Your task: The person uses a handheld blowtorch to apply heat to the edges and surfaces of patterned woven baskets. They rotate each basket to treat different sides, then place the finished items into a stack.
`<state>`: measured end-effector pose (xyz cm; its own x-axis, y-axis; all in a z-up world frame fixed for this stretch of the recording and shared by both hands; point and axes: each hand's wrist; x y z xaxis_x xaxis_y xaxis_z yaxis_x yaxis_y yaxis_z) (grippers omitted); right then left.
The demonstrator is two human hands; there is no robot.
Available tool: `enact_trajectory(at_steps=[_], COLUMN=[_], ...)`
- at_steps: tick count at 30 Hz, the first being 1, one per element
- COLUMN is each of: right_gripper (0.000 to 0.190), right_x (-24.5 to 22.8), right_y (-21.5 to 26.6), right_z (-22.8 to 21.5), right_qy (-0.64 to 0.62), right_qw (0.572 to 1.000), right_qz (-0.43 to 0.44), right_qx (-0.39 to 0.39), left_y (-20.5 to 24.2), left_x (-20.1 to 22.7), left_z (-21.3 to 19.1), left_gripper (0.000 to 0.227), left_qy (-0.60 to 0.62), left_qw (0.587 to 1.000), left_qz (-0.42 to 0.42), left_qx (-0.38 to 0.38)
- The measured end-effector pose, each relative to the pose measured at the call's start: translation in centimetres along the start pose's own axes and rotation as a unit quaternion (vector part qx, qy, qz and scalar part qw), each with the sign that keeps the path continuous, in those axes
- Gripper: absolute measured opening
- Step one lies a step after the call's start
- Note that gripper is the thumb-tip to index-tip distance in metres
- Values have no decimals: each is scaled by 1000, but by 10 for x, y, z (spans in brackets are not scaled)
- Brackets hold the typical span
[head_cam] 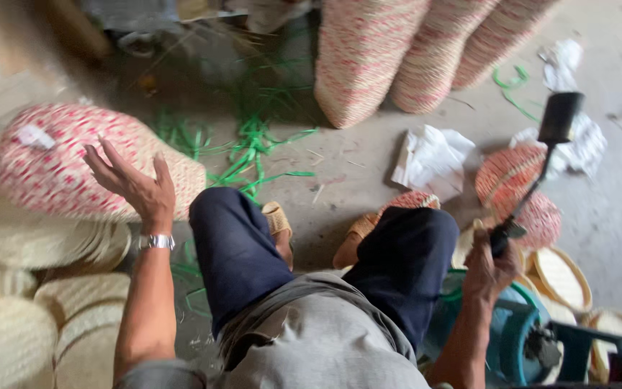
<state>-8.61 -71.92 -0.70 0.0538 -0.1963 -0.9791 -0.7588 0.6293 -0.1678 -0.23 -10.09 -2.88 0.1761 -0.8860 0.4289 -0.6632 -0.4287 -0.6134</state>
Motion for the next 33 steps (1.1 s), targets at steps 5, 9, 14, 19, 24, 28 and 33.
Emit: enact_trajectory(at_steps=[5, 9, 14, 19, 24, 28, 33], right_gripper=[20, 22, 21, 22, 22, 21, 21], right_x=[26, 35, 42, 46, 49, 48, 55], right_y=[-6, -3, -2, -29, -53, -46, -35], right_z=[10, 15, 23, 32, 28, 24, 25], right_qy=[30, 48, 156, 17, -3, 40, 44], right_qw=[996, 992, 977, 976, 971, 971, 964], right_qz=[25, 36, 46, 141, 151, 165, 219], right_qx=[82, 112, 135, 165, 187, 168, 145], left_y=[49, 93, 164, 227, 273, 312, 340], left_x=[118, 204, 287, 356, 395, 402, 376], left_z=[90, 173, 245, 286, 328, 346, 376], left_gripper=[63, 47, 38, 42, 89, 107, 86], left_qy=[213, 279, 334, 368, 267, 185, 41], left_qw=[937, 833, 742, 634, 674, 673, 710], left_qz=[121, 125, 158, 128, 216, 337, 263], left_qx=[-251, -461, -559, -667, -654, -632, -652])
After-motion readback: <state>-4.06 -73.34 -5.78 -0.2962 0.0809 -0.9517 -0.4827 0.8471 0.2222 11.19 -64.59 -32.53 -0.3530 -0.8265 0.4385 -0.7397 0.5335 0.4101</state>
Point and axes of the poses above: each hand's wrist, its own y-axis away from the middle knuckle, its own z-axis out of the palm, x = y × z, and after that the axes turned 3 degrees about -z, right-handed
